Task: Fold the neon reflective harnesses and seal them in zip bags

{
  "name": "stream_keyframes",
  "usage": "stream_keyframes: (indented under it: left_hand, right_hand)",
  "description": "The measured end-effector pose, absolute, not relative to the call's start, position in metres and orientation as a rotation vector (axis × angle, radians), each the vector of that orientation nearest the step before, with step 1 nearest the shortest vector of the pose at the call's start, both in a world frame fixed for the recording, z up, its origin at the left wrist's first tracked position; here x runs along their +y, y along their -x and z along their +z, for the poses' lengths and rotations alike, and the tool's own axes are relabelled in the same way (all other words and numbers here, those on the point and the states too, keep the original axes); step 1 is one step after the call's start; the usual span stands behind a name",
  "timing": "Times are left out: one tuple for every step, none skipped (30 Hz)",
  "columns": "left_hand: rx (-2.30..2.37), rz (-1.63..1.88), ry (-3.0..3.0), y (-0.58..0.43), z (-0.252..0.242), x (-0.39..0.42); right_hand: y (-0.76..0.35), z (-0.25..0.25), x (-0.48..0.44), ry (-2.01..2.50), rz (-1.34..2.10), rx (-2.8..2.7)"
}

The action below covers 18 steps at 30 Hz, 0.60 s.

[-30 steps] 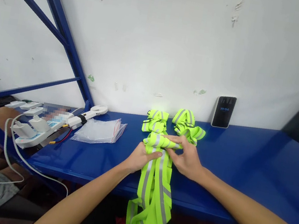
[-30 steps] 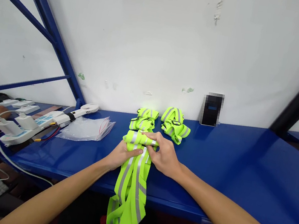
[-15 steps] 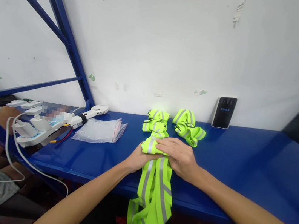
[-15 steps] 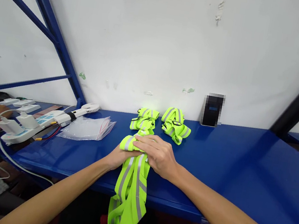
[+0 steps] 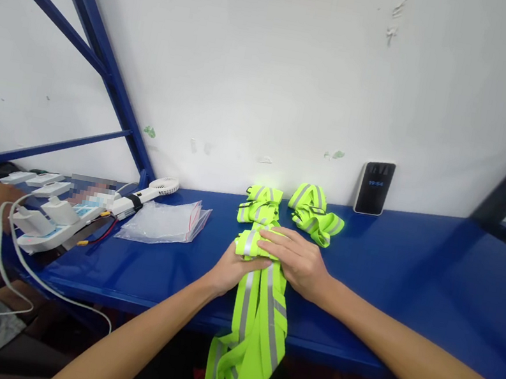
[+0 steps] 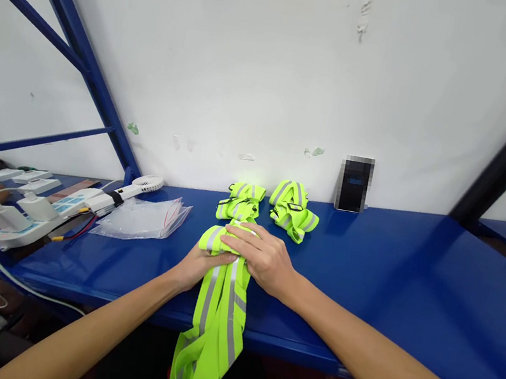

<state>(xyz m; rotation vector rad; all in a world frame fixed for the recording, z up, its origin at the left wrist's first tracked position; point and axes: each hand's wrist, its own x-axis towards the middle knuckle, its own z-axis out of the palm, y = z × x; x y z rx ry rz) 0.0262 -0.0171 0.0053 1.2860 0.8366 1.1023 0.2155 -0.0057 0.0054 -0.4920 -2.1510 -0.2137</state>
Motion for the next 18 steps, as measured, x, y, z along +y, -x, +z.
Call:
stream_keyframes:
  left_hand:
    - [0.843, 1.113, -1.277, -0.025, 0.004, -0.016]
    - [0.85, 1.126, -1.264, -0.025, 0.003, -0.015]
    - [0.855, 1.138, -1.251, -0.024, 0.003, -0.014]
    - [0.855, 1.142, -1.242, -0.024, 0.003, -0.014]
    - [0.852, 1.138, -1.241, -0.023, 0.003, -0.014]
    - [0.845, 1.127, -1.249, -0.023, 0.004, -0.014]
    - [0.837, 1.113, -1.262, -0.023, 0.005, -0.015]
    - [0.83, 1.103, -1.275, -0.023, 0.006, -0.015]
    - [0.828, 1.097, -1.288, -0.023, 0.008, -0.016]
    - [0.83, 1.098, -1.303, -0.023, 0.009, -0.016]
    - [0.832, 1.106, -1.321, -0.022, 0.009, -0.016]
    - [0.837, 1.12, -1.345, -0.022, 0.009, -0.016]
    - [0.843, 1.138, -1.374, -0.021, 0.009, -0.016]
    - [0.849, 1.152, -1.407, -0.021, 0.009, -0.016]
    - [0.855, 1.16, -1.443, -0.02, 0.009, -0.016]
    - [0.861, 1.163, -1.476, -0.019, 0.008, -0.017]
    - [0.862, 1.159, -1.507, -0.019, 0.009, -0.017]
    - [0.855, 1.151, -1.535, -0.018, 0.009, -0.017]
  right_hand:
    - [-0.217, 0.007, -0.007, 0.492, -0.204, -2.204]
    - [-0.218, 0.009, -0.008, 0.485, -0.188, -2.264]
    - [-0.219, 0.011, -0.01, 0.472, -0.167, -2.325]
    - [-0.22, 0.013, -0.012, 0.456, -0.141, -2.375]
    - [-0.221, 0.015, -0.015, 0.443, -0.112, -2.405]
    - [-0.221, 0.016, -0.017, 0.437, -0.083, -2.416]
    - [-0.221, 0.018, -0.019, 0.444, -0.052, -2.409]
    - [-0.22, 0.019, -0.02, 0.469, -0.015, -2.39]
    - [-0.219, 0.02, -0.021, 0.51, 0.031, -2.363]
    - [-0.217, 0.021, -0.022, 0.558, 0.09, -2.33]
    - [-0.216, 0.022, -0.023, 0.609, 0.159, -2.292]
    - [-0.215, 0.023, -0.023, 0.655, 0.231, -2.25]
    - [-0.215, 0.024, -0.024, 0.69, 0.304, -2.211]
    - [-0.214, 0.025, -0.024, 0.715, 0.375, -2.179]
    - [-0.214, 0.027, -0.024, 0.735, 0.442, -2.157]
    - [-0.215, 0.029, -0.025, 0.753, 0.503, -2.144]
    - [-0.215, 0.031, -0.025, 0.772, 0.557, -2.139]
    - [-0.216, 0.034, -0.025, 0.791, 0.606, -2.137]
